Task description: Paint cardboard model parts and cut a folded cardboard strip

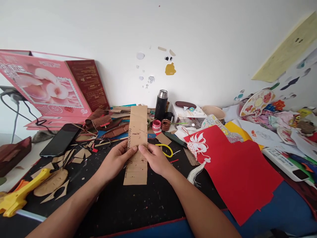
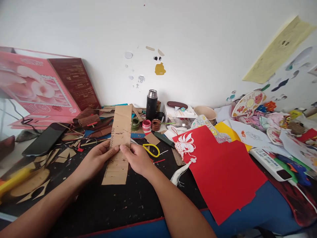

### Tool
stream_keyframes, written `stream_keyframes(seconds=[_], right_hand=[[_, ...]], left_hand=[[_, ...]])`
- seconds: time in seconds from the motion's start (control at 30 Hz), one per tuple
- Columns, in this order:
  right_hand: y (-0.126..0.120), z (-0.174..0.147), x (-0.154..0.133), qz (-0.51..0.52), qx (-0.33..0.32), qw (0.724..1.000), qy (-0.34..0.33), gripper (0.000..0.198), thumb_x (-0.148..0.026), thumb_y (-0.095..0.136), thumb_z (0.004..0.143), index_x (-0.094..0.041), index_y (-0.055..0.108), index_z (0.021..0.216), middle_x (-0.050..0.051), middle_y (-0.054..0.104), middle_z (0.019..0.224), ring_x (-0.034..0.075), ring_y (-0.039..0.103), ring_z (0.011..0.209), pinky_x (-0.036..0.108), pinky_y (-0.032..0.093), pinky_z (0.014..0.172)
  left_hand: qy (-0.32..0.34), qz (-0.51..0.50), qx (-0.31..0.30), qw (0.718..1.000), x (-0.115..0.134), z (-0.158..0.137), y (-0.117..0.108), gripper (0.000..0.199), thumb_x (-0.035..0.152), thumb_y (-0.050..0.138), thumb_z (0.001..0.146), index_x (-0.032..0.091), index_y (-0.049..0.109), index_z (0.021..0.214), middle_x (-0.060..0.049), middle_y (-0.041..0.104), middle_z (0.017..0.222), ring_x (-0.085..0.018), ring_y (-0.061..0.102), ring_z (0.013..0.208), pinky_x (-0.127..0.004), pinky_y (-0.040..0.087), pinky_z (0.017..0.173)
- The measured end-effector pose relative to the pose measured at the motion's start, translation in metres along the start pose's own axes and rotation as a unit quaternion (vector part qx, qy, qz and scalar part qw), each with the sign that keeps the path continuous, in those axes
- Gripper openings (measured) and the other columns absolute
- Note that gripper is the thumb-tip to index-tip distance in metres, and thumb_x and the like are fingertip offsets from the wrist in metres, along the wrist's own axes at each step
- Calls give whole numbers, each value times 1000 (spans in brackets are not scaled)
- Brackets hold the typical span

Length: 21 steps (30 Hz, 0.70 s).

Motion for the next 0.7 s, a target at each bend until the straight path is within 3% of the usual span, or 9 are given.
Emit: stream_keyframes(seconds=[0.23,0.4,0.57,0.7], right_hand=[[-2,-2,-8,-105,30,994,-25,50,-61,55,104,-16,76,95,8,80,98,27,72,93,34,52,79],[1,-3,-10,-112,21,991,-68,48,-58,53,105,-17,78,106,9,82,107,28,75,103,36,54,88],[-4,1,2,-118,40,992,-33,50,-58,54,105,-16,79,113,11,82,111,30,76,105,38,56,90],[-3,0,2,-91,21,995,-24,53,-62,56,104,-17,79,120,10,82,115,32,75,109,39,58,89]], left_hand=[[-4,-18,-22,1000,-9,0,1,59,57,89,77,19,76,120,-13,81,125,-34,77,105,-47,62,94],[14,-36,-6,999,-17,1,0,57,56,89,78,19,74,119,-13,81,124,-34,78,105,-45,63,91],[26,-22,11,999,-21,8,1,62,62,89,75,19,75,118,-13,81,125,-35,76,111,-44,63,92],[5,-5,1,1000,-18,9,-1,64,71,79,81,18,76,117,-14,82,118,-35,77,104,-42,63,84]])
Point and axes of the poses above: each hand's wrist, its own z-axis towards the middle knuckle, its own y-axis out of the palm, x = y × z, the point moved 5 cm from there along z, towards the middle knuckle
